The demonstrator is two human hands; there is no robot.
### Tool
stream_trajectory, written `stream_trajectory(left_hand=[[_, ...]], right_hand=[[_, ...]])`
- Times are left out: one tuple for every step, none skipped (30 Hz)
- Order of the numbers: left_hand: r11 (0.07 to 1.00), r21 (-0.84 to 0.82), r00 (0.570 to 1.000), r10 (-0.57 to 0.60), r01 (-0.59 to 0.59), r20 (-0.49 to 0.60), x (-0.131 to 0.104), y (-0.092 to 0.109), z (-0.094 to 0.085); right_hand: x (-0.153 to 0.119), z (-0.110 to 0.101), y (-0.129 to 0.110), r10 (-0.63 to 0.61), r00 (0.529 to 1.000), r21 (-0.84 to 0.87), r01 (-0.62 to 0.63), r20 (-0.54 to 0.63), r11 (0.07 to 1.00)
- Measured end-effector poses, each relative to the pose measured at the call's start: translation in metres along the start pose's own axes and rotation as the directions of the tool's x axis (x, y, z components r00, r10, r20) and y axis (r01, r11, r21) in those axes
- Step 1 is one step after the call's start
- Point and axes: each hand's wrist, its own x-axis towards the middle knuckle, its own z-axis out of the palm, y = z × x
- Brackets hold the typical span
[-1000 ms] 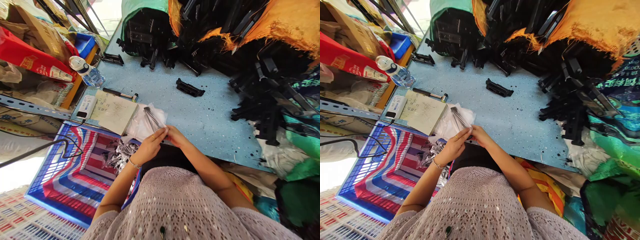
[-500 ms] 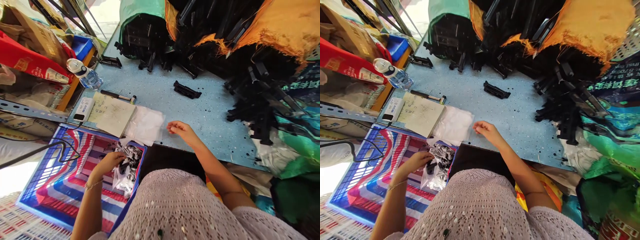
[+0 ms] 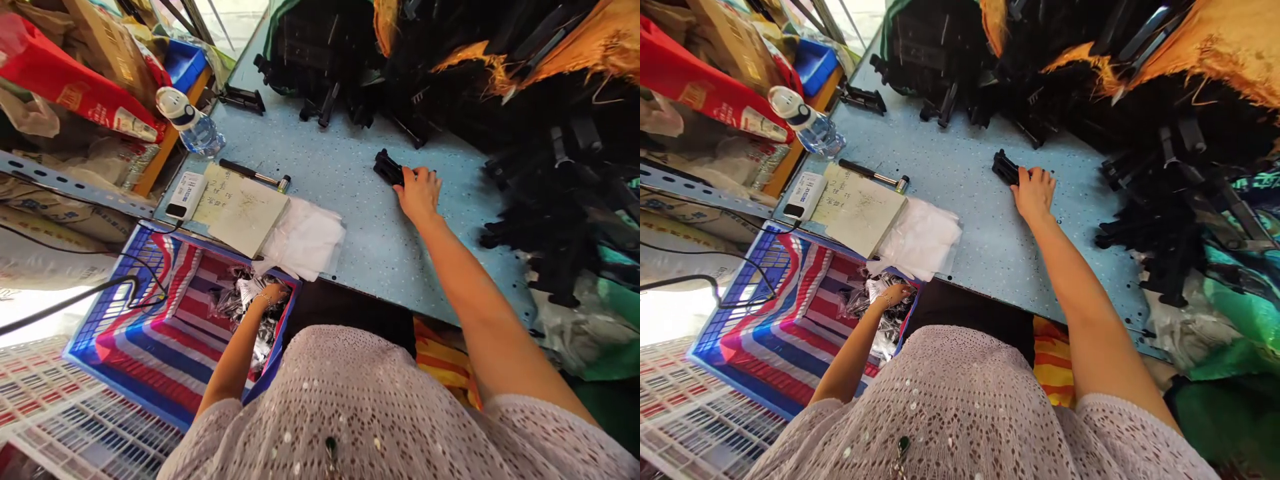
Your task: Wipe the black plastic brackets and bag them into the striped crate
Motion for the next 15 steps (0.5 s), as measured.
stream_trajectory(left_hand=[[0.998,-0.051,0.998,0.046,-0.044,0.035,-0.007,0.007,-0.005],[0.988,-0.121,0.991,0.106,-0.096,0.078,-0.016,0.016,-0.01],[0.962,-0.219,0.974,0.194,-0.165,0.118,-0.026,0.028,-0.014],[0.907,-0.346,0.944,0.302,-0.241,0.132,-0.036,0.042,-0.019],[0.814,-0.486,0.906,0.412,-0.319,0.097,-0.045,0.059,-0.024],[0.683,-0.614,0.865,0.502,-0.396,0.001,-0.05,0.078,-0.029],[0.535,-0.699,0.825,0.548,-0.474,-0.139,-0.052,0.099,-0.033],[0.406,-0.729,0.787,0.544,-0.551,-0.292,-0.05,0.122,-0.037],[0.325,-0.713,0.753,0.501,-0.621,-0.427,-0.046,0.143,-0.041],[0.281,-0.681,0.721,0.443,-0.676,-0.533,-0.039,0.164,-0.044],[0.263,-0.652,0.697,0.388,-0.711,-0.603,-0.032,0.182,-0.046],[0.262,-0.633,0.683,0.347,-0.728,-0.642,-0.025,0.197,-0.047],[0.268,-0.626,0.68,0.32,-0.733,-0.659,-0.02,0.209,-0.047],[0.274,-0.629,0.686,0.305,-0.727,-0.661,-0.016,0.218,-0.046],[0.281,-0.644,0.702,0.309,-0.712,-0.642,-0.015,0.224,-0.045]], right_hand=[[-0.003,-0.001,0.001,0.043,0.999,0.074,-0.044,0.002,0.996],[-0.009,-0.003,0.001,0.096,0.995,0.191,-0.099,0.024,0.977],[-0.019,-0.004,-0.003,0.145,0.987,0.341,-0.162,0.075,0.926],[-0.032,-0.005,-0.009,0.178,0.973,0.501,-0.23,0.15,0.834],[-0.049,-0.007,-0.018,0.188,0.953,0.639,-0.299,0.238,0.708],[-0.069,-0.009,-0.03,0.17,0.929,0.741,-0.364,0.327,0.564],[-0.09,-0.011,-0.043,0.151,0.908,0.798,-0.417,0.392,0.436],[-0.112,-0.014,-0.058,0.13,0.889,0.82,-0.456,0.439,0.346],[-0.133,-0.018,-0.072,0.104,0.875,0.825,-0.48,0.472,0.297],[-0.152,-0.023,-0.085,0.077,0.874,0.828,-0.481,0.48,0.289],[-0.167,-0.028,-0.095,0.046,0.889,0.835,-0.444,0.455,0.327],[-0.177,-0.034,-0.102,-0.005,0.91,0.837,-0.379,0.414,0.394],[-0.183,-0.041,-0.105,-0.043,0.933,0.831,-0.296,0.357,0.471],[-0.184,-0.047,-0.104,-0.067,0.955,0.808,-0.205,0.288,0.552],[-0.18,-0.053,-0.1,-0.075,0.975,0.768,-0.118,0.21,0.629]])
